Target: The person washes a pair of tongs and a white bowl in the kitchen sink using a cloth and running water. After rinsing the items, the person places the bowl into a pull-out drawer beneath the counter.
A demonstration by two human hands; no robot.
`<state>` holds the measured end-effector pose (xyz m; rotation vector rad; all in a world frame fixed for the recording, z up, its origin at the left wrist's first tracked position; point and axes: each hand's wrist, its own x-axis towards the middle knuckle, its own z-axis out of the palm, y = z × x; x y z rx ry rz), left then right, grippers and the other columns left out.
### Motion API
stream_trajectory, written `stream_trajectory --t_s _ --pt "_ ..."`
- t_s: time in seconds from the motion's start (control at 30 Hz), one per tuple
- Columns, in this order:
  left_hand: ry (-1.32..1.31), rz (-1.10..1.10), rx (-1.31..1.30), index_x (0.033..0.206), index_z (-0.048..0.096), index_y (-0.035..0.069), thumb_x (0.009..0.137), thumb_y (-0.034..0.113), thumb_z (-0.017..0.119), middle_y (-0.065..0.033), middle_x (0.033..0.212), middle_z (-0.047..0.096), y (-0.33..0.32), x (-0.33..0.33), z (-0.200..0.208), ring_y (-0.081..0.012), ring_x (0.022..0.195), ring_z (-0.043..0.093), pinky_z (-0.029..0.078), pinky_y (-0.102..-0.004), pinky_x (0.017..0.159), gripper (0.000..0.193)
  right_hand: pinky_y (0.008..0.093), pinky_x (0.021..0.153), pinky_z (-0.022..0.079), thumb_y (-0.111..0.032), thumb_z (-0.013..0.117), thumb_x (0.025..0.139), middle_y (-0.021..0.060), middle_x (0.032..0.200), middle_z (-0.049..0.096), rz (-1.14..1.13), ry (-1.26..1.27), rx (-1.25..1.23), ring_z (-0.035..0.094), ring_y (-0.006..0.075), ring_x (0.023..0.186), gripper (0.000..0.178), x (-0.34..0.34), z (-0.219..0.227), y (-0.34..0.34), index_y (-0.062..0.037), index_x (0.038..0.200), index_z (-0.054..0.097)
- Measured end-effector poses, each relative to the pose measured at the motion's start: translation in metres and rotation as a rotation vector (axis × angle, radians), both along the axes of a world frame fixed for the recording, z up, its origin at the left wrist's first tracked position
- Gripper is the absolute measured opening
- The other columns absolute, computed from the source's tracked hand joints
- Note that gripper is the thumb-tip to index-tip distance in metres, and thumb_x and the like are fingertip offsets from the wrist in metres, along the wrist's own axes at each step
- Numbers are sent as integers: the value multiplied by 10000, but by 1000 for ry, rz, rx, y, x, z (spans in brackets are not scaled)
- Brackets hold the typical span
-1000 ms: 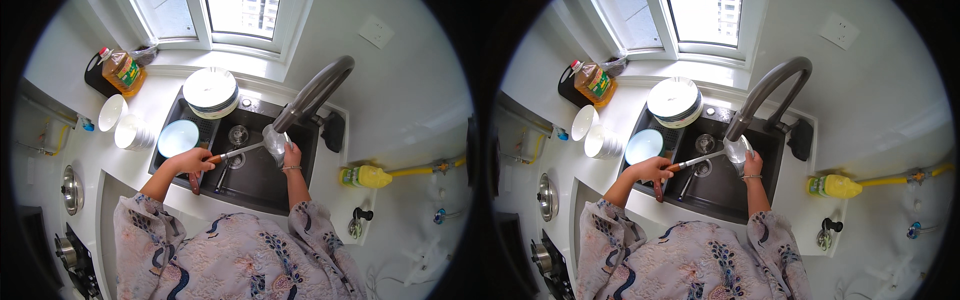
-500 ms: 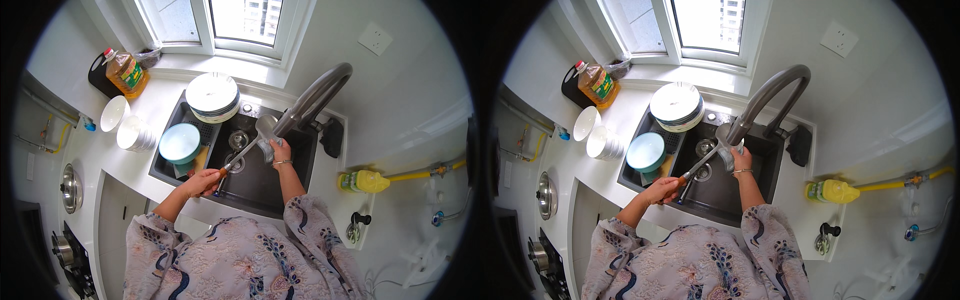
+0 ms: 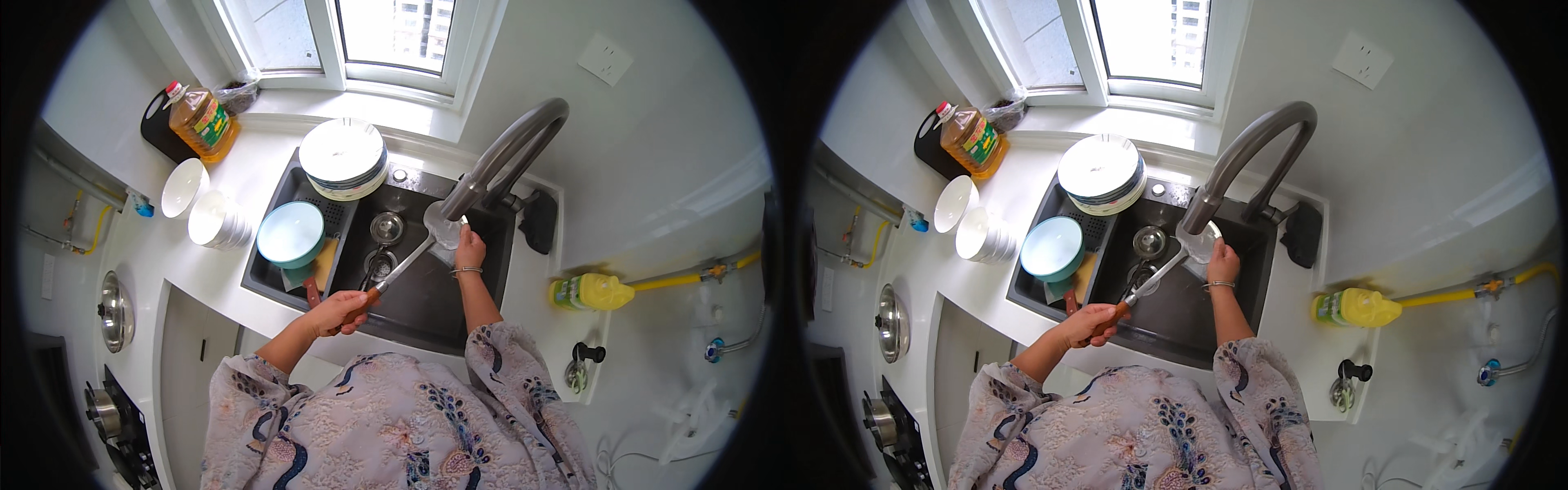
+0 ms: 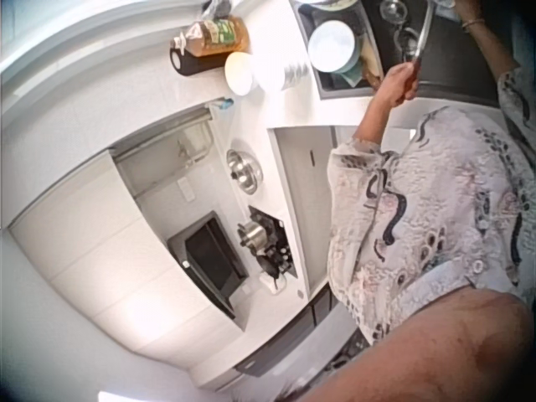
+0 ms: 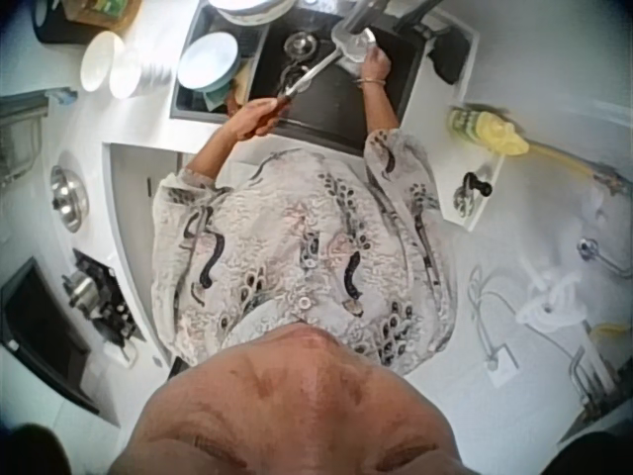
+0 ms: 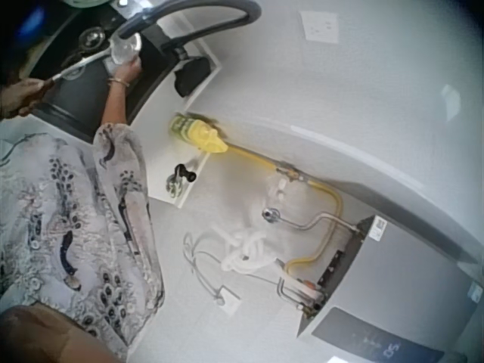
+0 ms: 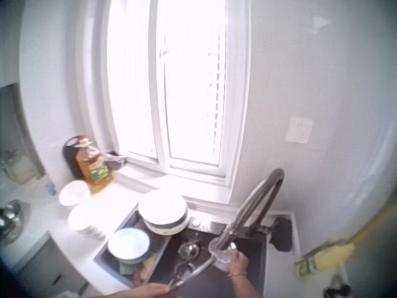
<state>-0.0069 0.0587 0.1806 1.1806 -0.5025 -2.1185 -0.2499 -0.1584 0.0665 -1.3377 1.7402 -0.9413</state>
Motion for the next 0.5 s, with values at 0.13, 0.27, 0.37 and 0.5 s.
stream_trajectory --t_s 0.13,0.27,0.37,0.5 --pt "-20 26 23 1132 526 24 960 334 433 -16 621 481 3 -7 2 -67 394 389 301 -182 367 367 360 735 460 -500 438 910 128 898 650 -156 -448 177 609 225 803 545 -2 -6 -4 7 971 627" --pt "-68 47 7 1121 531 35 959 340 432 -13 613 480 8 -9 -5 -67 394 389 300 -185 369 360 372 930 405 -496 375 937 80 1139 595 -45 -1216 296 552 235 1060 557 -13 0 0 -21 1167 552" --pt "-55 79 37 1140 528 31 956 346 439 -25 622 465 8 -14 -9 -79 395 371 303 -184 373 376 401 995 367 -340 390 964 82 1245 536 38 -1393 308 474 230 1179 436 -2 -1 4 -37 1263 485" --pt "-37 75 56 1145 527 46 957 346 435 -22 614 460 9 -21 -7 -78 394 366 297 -184 371 367 344 907 433 -96 501 904 91 1149 565 56 -1208 224 520 212 1100 337 2 24 16 -28 1235 495"
